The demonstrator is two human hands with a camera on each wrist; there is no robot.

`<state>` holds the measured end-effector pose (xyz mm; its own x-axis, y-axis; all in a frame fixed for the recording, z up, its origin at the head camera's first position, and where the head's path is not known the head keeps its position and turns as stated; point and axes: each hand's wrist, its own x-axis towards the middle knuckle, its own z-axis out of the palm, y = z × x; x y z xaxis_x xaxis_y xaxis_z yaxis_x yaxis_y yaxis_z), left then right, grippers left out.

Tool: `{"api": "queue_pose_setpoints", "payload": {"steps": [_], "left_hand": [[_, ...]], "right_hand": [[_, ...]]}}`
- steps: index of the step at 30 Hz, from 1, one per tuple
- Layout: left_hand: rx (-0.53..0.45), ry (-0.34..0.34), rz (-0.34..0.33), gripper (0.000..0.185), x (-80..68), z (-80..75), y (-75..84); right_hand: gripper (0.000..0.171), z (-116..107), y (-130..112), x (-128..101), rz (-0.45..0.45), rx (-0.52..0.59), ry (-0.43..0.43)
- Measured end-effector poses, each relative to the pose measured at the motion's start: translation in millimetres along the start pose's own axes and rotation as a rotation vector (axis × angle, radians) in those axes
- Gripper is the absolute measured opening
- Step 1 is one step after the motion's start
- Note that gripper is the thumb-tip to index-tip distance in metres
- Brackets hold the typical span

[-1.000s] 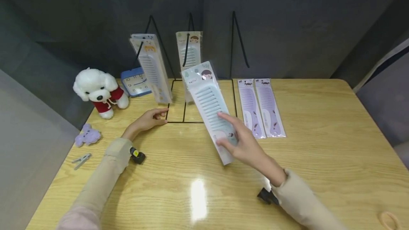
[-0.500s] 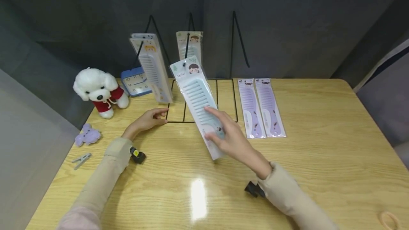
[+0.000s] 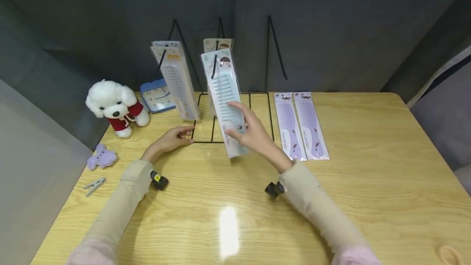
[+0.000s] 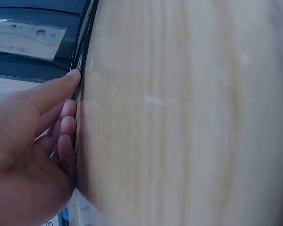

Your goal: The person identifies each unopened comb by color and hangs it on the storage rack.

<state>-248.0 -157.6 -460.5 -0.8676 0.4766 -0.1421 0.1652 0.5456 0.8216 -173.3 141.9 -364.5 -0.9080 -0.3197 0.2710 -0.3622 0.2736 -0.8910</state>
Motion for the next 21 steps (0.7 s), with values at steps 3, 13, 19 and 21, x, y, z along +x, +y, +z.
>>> {"api": "queue_pose_setpoints", "payload": {"steps": [3,13,19,21], "left_hand": [[-0.003,0.000,0.007,0.056,0.3,0.3,-0.6],[-0.002,0.008,0.002,0.056,-0.5,-0.7,1.1],[-0.011,0.011,-0.006,0.055,1.7,-0.4,-2.0],[-0.010,0.011,-0.013,0.055,0.9,0.0,-0.9]], "right_hand": [[0.068,-2,5,15,0.043,0.000,-0.018],[0.069,-8,17,47,0.131,0.035,-0.123],[0.068,-12,30,47,0.151,0.017,-0.159],[0.067,-15,34,44,0.156,0.005,-0.161]]}}
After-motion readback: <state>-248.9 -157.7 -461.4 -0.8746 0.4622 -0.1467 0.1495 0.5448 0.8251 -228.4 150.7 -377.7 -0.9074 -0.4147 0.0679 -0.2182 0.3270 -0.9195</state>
